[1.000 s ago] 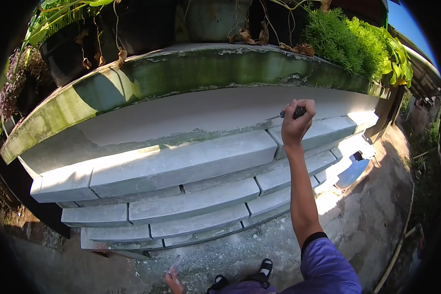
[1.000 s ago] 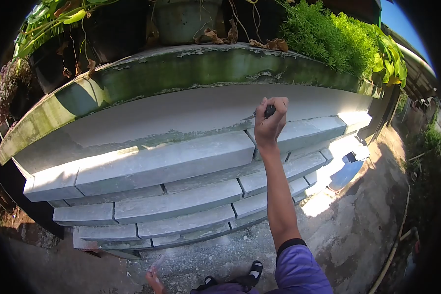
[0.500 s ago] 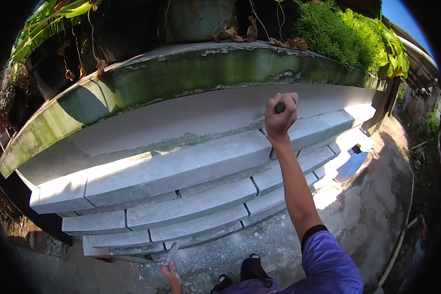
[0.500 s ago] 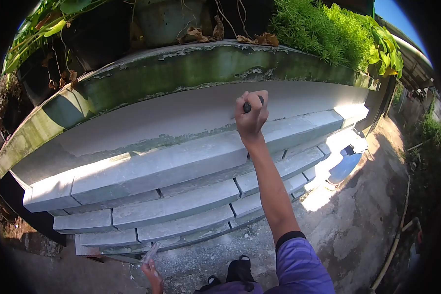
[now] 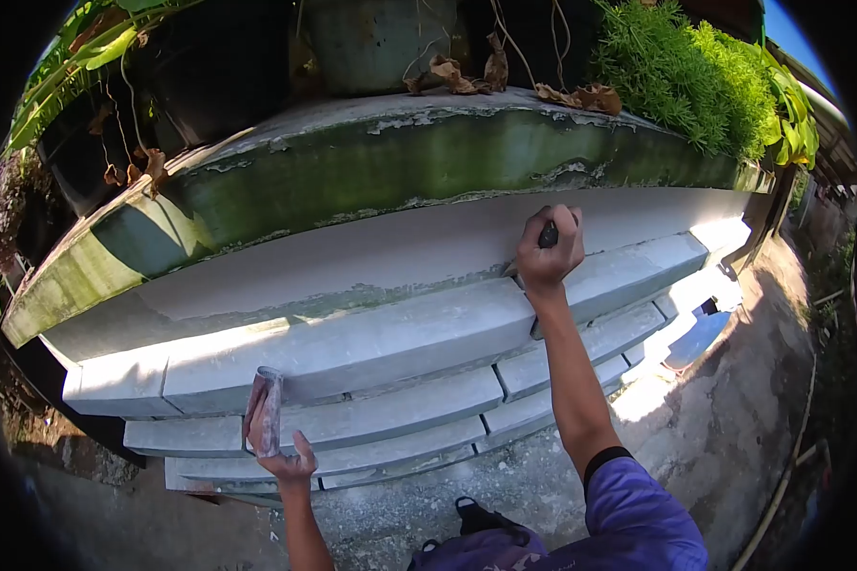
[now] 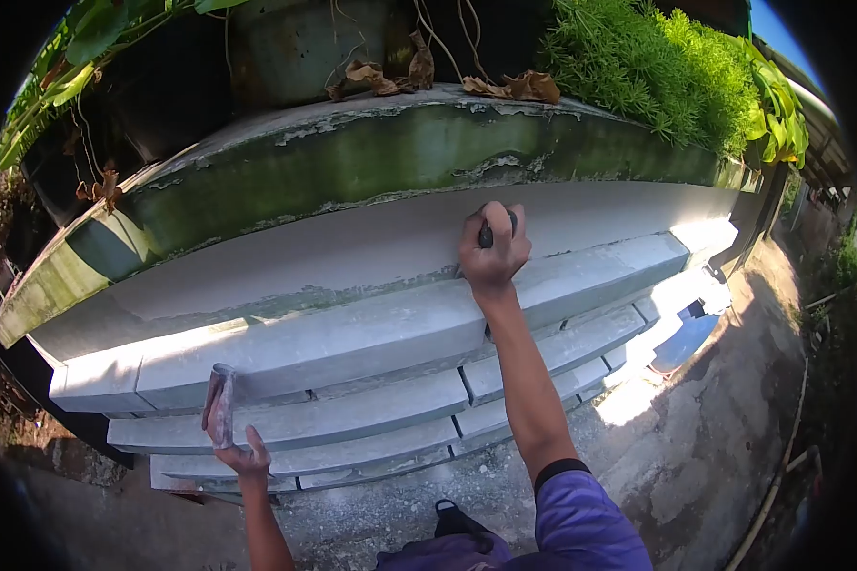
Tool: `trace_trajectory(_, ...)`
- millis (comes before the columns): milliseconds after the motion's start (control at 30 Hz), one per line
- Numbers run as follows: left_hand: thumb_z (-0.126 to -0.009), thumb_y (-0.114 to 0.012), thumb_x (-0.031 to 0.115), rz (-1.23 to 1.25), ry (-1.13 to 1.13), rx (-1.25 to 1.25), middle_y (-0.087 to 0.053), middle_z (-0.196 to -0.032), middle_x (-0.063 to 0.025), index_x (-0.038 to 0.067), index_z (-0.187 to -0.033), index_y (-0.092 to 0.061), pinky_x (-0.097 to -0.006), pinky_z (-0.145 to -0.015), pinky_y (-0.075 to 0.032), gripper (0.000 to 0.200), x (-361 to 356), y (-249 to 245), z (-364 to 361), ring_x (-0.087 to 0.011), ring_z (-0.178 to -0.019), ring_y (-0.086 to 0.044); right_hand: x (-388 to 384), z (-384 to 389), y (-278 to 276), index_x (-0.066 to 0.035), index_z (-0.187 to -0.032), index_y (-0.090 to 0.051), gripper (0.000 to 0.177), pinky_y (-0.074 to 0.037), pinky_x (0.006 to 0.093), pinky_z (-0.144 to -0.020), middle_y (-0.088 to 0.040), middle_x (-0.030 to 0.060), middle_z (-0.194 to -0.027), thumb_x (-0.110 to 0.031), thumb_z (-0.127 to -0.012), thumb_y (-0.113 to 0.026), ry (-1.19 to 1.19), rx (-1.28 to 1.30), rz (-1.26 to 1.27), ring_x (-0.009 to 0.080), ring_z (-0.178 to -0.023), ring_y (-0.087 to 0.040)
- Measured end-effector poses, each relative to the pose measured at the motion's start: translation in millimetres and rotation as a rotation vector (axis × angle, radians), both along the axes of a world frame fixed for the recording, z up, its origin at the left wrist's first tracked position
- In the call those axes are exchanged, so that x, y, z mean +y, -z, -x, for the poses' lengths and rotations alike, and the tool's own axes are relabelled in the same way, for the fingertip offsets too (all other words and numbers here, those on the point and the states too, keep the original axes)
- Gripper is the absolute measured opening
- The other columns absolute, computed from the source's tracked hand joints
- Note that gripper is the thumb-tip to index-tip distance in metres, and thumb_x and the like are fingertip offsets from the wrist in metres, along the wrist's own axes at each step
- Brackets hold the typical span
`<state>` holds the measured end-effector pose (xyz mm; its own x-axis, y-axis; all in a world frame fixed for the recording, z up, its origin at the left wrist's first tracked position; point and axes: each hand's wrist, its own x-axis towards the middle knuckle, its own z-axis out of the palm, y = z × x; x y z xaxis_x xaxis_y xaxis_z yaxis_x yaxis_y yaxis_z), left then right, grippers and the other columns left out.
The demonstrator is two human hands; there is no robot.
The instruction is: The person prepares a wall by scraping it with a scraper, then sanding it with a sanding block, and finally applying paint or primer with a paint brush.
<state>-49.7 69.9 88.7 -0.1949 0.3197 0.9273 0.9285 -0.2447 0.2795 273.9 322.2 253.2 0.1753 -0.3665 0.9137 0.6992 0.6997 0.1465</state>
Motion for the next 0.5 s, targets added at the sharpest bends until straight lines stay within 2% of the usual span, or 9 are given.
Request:
trace_trajectory(33, -0.079, -0.054, 0.02, -0.009, -0.014, 0.056, -0.06, -0.125, -0.0235, -0.006, -0.125, -0.057, -0.0459, -0.104, -0.037, 0.054, 12.5, -9.0, 1.5, -0.04, -0.12, -0.056, 2.8, 1.5, -0.3, -0.007, -0.102, -0.044, 0.029, -0.042, 0.0303, -0.046, -0.052, 0.0086, -0.072, 0.011, -0.083, -0.057, -0.012, -0.025, 0.022, 0.02, -0.055, -0.05)
trace_trajectory(67, -0.077, -0.055, 0.019, -0.024, -0.029, 0.107, -0.06, -0.124, -0.0232, -0.006, -0.125, -0.057, -0.0459, -0.104, -0.037, 0.054, 24.4, -14.8, 1.6, -0.0401, -0.119, -0.056, 1.5, -4.7, 9.6, -0.005, -0.102, -0.04, 0.024, -0.043, 0.0286, -0.045, -0.048, 0.0091, -0.073, 0.008, -0.088, -0.055, -0.047, 0.06, -0.002, 0.0147, -0.051, -0.048)
trace_trajectory(133, -0.073, -0.056, 0.021, -0.049, -0.087, 0.146, -0.063, -0.119, -0.0226, -0.005, -0.12, -0.06, -0.0449, -0.101, -0.039, 0.054, 46.0, -8.2, 9.1, -0.038, -0.112, -0.06, -10.2, -4.7, -0.7, -0.005, -0.101, -0.038, 0.024, -0.043, 0.0263, -0.043, -0.048, 0.0093, -0.073, 0.009, -0.089, -0.053, -0.119, 0.071, -0.102, 0.0128, -0.049, -0.047)
trace_trajectory(233, -0.074, -0.055, 0.025, -0.118, -0.171, 0.156, -0.065, -0.113, -0.021, -0.003, -0.114, -0.062, -0.0441, -0.099, -0.041, 0.049, 63.3, 9.8, 15.5, -0.0358, -0.105, -0.062, 6.1, 4.2, 2.1, -0.007, -0.102, -0.04, 0.029, -0.041, 0.0287, -0.043, -0.051, 0.0078, -0.072, 0.009, -0.086, -0.056, 0.048, -0.132, 0.083, 0.0171, -0.055, -0.049)
trace_trajectory(333, -0.077, -0.053, 0.029, -0.208, -0.216, 0.148, -0.068, -0.106, -0.0187, -0.002, -0.107, -0.065, -0.0437, -0.096, -0.042, 0.045, 76.5, 13.5, 20.0, -0.0338, -0.098, -0.063, -0.2, -0.6, 9.1, -0.007, -0.098, -0.04, 0.026, -0.039, 0.0281, -0.043, -0.052, 0.0071, -0.07, 0.009, -0.085, -0.056, -0.183, 0.07, -0.079, 0.0171, -0.055, -0.048)
trace_trajectory(367, -0.078, -0.052, 0.03, -0.22, -0.23, 0.147, -0.068, -0.104, -0.0178, -0.002, -0.105, -0.065, -0.0437, -0.095, -0.043, 0.044, 77.1, 11.2, 18.4, -0.0333, -0.096, -0.063, 5.5, 1.2, 7.1, -0.007, -0.097, -0.041, 0.025, -0.038, 0.0278, -0.042, -0.052, 0.007, -0.07, 0.009, -0.085, -0.057, -0.136, 0.079, -0.065, 0.0168, -0.054, -0.048)
trace_trajectory(467, -0.079, -0.051, 0.032, -0.248, -0.259, 0.14, -0.069, -0.101, -0.016, -0.001, -0.101, -0.066, -0.0421, -0.093, -0.043, 0.043, 77.9, 12.1, 15.8, -0.0316, -0.092, -0.063, 1.1, 1.5, -3.0, -0.005, -0.099, -0.034, 0.024, -0.04, 0.0249, -0.042, -0.048, 0.0084, -0.068, 0.01, -0.089, -0.05, 0.109, -0.121, 0.063, 0.013, -0.048, -0.048)
trace_trajectory(500, -0.079, -0.052, 0.032, -0.25, -0.263, 0.147, -0.069, -0.1, -0.0159, -0.001, -0.101, -0.066, -0.0415, -0.092, -0.043, 0.043, 78.2, 10.9, 15.9, -0.0314, -0.092, -0.063, -7.0, -4.3, -4.3, -0.005, -0.099, -0.034, 0.024, -0.039, 0.0265, -0.042, -0.048, 0.0066, -0.065, 0.01, -0.089, -0.05, 0.025, -0.091, -0.007, 0.014, -0.048, -0.046)
